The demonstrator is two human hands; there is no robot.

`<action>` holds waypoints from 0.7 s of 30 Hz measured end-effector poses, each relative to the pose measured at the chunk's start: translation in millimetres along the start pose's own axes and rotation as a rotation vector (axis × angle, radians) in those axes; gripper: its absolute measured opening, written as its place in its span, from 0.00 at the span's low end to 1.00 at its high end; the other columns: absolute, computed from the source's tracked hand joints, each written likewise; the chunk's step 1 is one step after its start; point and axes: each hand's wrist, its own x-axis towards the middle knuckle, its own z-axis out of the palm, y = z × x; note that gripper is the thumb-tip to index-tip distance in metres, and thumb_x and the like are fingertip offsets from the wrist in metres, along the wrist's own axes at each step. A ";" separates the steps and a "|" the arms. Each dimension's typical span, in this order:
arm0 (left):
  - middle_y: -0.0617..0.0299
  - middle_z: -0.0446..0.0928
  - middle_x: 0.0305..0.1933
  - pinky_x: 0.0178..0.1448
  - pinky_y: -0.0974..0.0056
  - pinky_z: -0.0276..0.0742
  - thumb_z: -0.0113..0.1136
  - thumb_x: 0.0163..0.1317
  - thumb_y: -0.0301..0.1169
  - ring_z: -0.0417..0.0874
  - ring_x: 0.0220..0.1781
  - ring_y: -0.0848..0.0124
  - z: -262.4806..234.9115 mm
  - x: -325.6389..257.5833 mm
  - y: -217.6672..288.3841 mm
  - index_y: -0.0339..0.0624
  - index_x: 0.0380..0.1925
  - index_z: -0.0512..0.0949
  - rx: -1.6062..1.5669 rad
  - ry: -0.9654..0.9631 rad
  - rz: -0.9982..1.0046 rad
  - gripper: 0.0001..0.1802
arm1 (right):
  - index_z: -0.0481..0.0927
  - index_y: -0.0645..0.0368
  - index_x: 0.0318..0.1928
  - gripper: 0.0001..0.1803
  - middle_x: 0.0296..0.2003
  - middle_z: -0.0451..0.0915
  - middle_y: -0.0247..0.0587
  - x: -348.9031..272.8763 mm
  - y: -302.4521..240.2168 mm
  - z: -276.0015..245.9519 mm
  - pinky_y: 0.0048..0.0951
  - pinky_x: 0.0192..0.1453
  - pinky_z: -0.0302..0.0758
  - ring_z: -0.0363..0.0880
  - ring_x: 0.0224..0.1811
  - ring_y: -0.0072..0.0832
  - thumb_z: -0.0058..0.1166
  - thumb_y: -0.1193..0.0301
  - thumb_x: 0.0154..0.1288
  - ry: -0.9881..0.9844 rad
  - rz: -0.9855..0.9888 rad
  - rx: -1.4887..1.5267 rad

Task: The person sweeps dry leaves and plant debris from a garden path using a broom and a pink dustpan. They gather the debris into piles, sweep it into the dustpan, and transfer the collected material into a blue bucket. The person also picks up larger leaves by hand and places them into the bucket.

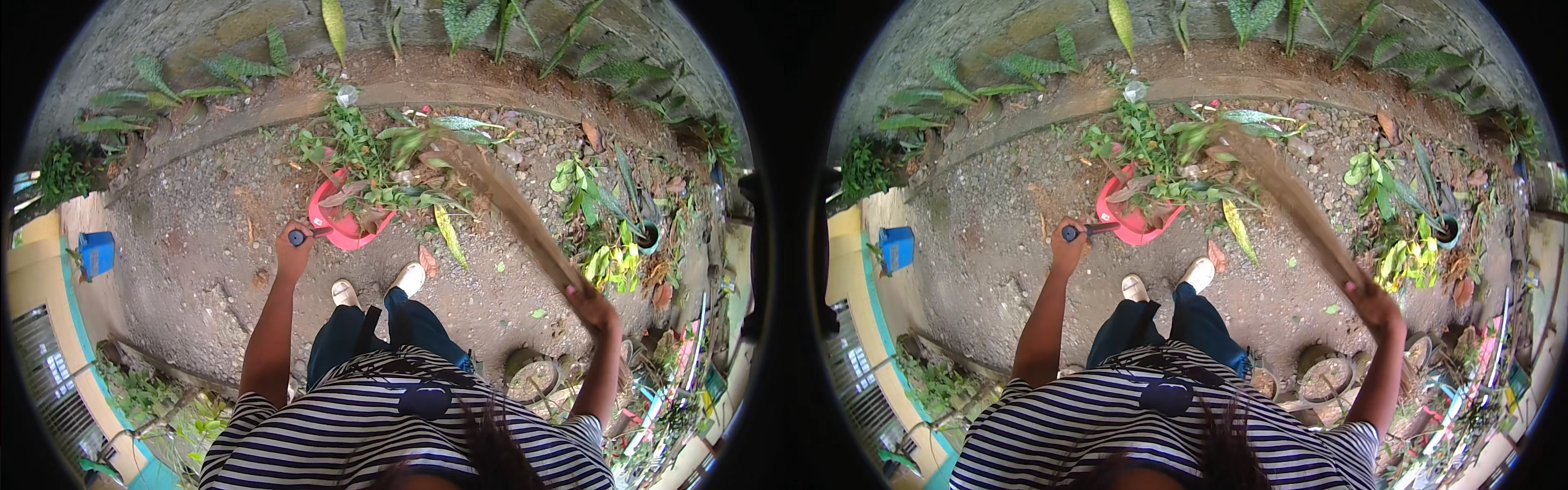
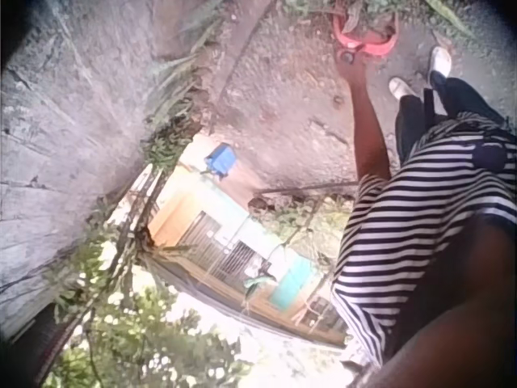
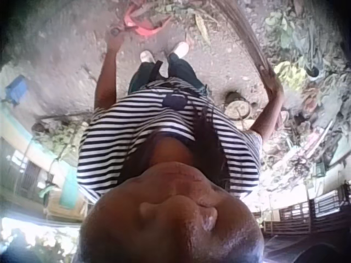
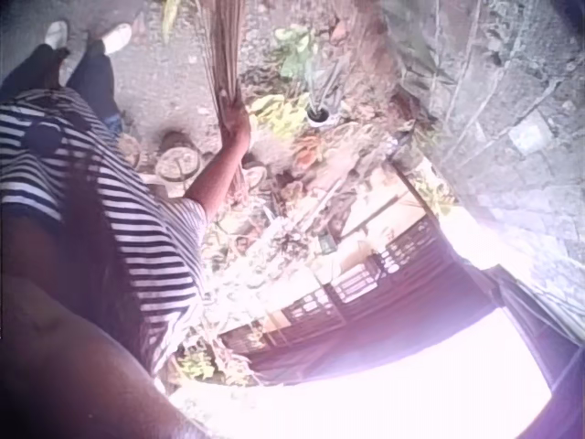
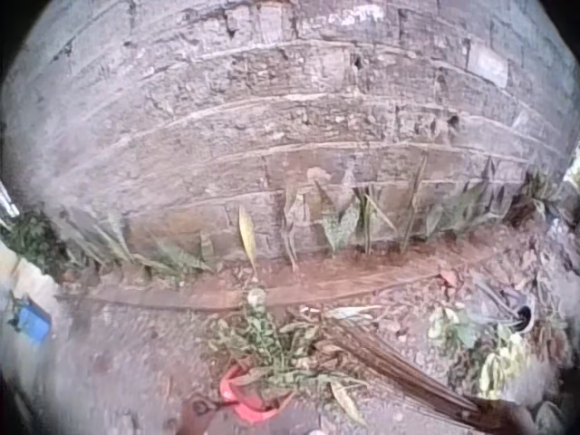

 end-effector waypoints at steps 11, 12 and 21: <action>0.61 0.70 0.22 0.35 0.70 0.68 0.54 0.39 0.17 0.72 0.27 0.75 2.7 -0.1 -36.8 0.38 0.22 0.69 0.239 0.106 0.064 0.08 | 0.46 0.39 0.65 0.34 0.45 0.73 0.57 110.9 -104.5 107.8 0.44 0.52 0.68 0.72 0.49 0.48 0.36 0.45 0.60 -0.070 -0.221 -0.617; 0.61 0.70 0.22 0.35 0.70 0.68 0.55 0.40 0.17 0.72 0.27 0.75 0.2 0.5 -41.1 0.38 0.22 0.69 0.200 0.094 0.010 0.08 | 0.49 0.37 0.64 0.33 0.44 0.73 0.60 84.0 -118.2 100.8 0.47 0.53 0.67 0.72 0.48 0.51 0.33 0.43 0.60 -0.110 -0.313 -0.486; 0.62 0.71 0.23 0.32 0.71 0.73 0.52 0.44 0.14 0.76 0.26 0.75 0.8 9.4 -40.8 0.38 0.24 0.68 0.103 -0.009 -0.018 0.08 | 0.51 0.37 0.63 0.33 0.45 0.74 0.54 20.7 -114.8 95.4 0.44 0.55 0.65 0.71 0.50 0.49 0.39 0.46 0.59 -0.263 -0.297 -0.499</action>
